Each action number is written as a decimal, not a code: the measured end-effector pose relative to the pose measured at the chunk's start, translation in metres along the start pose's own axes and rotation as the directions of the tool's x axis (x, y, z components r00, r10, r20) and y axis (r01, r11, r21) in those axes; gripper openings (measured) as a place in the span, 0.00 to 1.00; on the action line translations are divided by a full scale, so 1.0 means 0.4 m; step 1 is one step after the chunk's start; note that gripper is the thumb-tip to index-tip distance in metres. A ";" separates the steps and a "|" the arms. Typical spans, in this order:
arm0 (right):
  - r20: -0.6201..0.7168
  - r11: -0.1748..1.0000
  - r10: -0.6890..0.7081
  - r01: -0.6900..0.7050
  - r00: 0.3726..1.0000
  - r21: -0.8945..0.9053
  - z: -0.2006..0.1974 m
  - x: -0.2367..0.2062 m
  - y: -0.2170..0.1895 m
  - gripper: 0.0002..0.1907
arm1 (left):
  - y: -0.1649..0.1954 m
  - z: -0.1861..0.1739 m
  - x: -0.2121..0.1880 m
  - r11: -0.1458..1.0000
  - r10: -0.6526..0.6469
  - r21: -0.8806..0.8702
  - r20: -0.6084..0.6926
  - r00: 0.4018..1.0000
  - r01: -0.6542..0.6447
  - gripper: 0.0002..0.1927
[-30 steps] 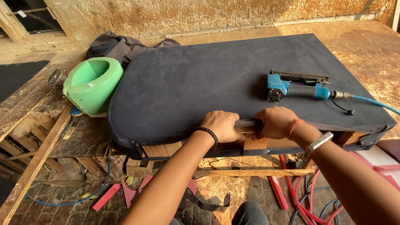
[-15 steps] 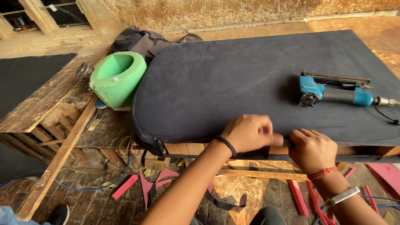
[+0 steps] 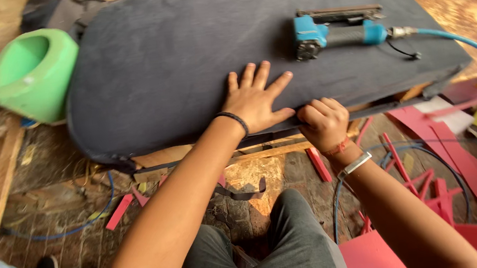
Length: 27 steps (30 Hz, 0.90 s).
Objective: The person stretches dark fabric over a foam cushion on a wooden frame and secures it with a pneumatic staple gun, working around the edges. They use shears to trim off excess fabric and continue stapling the remaining sides, pressing the fabric flat as they go.
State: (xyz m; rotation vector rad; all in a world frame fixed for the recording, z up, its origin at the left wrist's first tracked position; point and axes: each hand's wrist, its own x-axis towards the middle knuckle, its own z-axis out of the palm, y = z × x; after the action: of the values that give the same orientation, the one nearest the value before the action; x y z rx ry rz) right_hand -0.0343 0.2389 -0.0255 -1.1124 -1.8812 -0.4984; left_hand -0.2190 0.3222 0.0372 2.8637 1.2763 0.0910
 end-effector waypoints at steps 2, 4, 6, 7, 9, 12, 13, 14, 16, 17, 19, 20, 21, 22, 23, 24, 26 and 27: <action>0.067 0.997 -0.003 -0.002 0.998 0.081 -0.016 -0.009 0.009 0.24 | 0.012 -0.001 -0.006 0.999 -0.033 0.019 0.027 0.999 0.032 0.47; 0.017 0.991 -0.037 0.034 0.999 0.126 -0.056 -0.017 0.049 0.16 | 0.020 -0.002 -0.005 0.999 -0.048 0.024 0.061 0.997 0.046 0.48; -0.032 0.998 0.020 -0.018 0.999 0.062 -0.078 -0.001 0.125 0.13 | 0.022 -0.003 -0.002 0.998 -0.062 0.030 0.082 0.995 0.059 0.49; -0.063 0.995 0.093 -0.095 0.994 -0.025 -0.078 0.025 0.182 0.15 | 0.023 -0.004 -0.002 0.998 -0.063 0.033 0.087 0.994 0.060 0.50; 0.038 0.952 0.142 -0.126 0.989 -0.280 -0.074 0.077 0.285 0.26 | 0.024 -0.004 -0.003 0.998 -0.059 0.039 0.090 0.994 0.055 0.50; 0.279 0.853 0.151 0.018 0.948 -0.522 -0.032 0.158 0.357 0.33 | 0.028 -0.009 -0.006 0.997 -0.060 0.052 0.086 0.995 0.056 0.50; 0.316 0.865 0.197 -0.013 0.928 -0.502 -0.033 0.180 0.360 0.34 | 0.030 -0.012 -0.006 0.997 -0.065 0.050 0.094 0.993 0.060 0.51; 0.356 0.875 0.240 -0.043 0.903 -0.481 -0.033 0.205 0.351 0.35 | 0.032 -0.016 -0.006 0.997 -0.072 0.046 0.104 0.992 0.068 0.51; 0.535 0.857 0.399 -0.096 0.745 -0.506 -0.049 0.248 0.304 0.36 | 0.037 -0.024 -0.006 0.997 -0.070 0.043 0.113 0.991 0.066 0.52; 0.639 0.826 0.505 -0.110 0.580 -0.553 -0.071 0.269 0.278 0.36 | 0.039 -0.028 -0.006 0.997 -0.068 0.043 0.118 0.991 0.063 0.52; 0.683 0.796 0.583 -0.143 0.439 -0.588 -0.125 0.262 0.204 0.41 | 0.045 -0.035 -0.008 0.996 -0.080 0.058 0.152 0.985 0.071 0.51; 0.657 0.802 0.572 -0.167 0.491 -0.574 -0.151 0.246 0.163 0.46 | 0.049 -0.038 -0.009 0.995 -0.082 0.064 0.166 0.983 0.073 0.50; 0.630 0.810 0.558 -0.188 0.541 -0.556 -0.173 0.228 0.129 0.51 | 0.053 -0.041 -0.009 0.995 -0.084 0.060 0.158 0.984 0.076 0.51; 0.596 0.817 0.543 -0.210 0.591 -0.536 -0.197 0.205 0.101 0.44 | 0.055 -0.043 -0.011 0.995 -0.087 0.058 0.154 0.984 0.079 0.52; 0.559 0.823 0.531 -0.231 0.637 -0.519 -0.230 0.175 0.078 0.38 | 0.059 -0.045 -0.014 0.996 -0.085 0.054 0.151 0.985 0.078 0.53; 0.518 0.828 0.519 -0.249 0.679 -0.503 -0.260 0.139 0.054 0.33 | 0.062 -0.046 -0.016 0.996 -0.082 0.055 0.156 0.984 0.074 0.53; 0.333 0.863 0.496 -0.414 0.802 -0.289 -0.280 0.059 -0.001 0.31 | 0.064 -0.050 -0.018 0.995 -0.089 0.056 0.162 0.983 0.081 0.52; 0.225 0.868 0.497 -0.470 0.838 -0.161 -0.275 0.015 -0.032 0.30 | 0.065 -0.050 -0.019 0.995 -0.087 0.056 0.169 0.982 0.079 0.52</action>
State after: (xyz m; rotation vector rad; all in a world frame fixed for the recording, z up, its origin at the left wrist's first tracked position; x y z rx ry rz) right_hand 0.0060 0.1591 0.0400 -1.7298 -1.7067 -0.1585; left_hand -0.2057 0.2986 0.0575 2.7804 1.3789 -0.1862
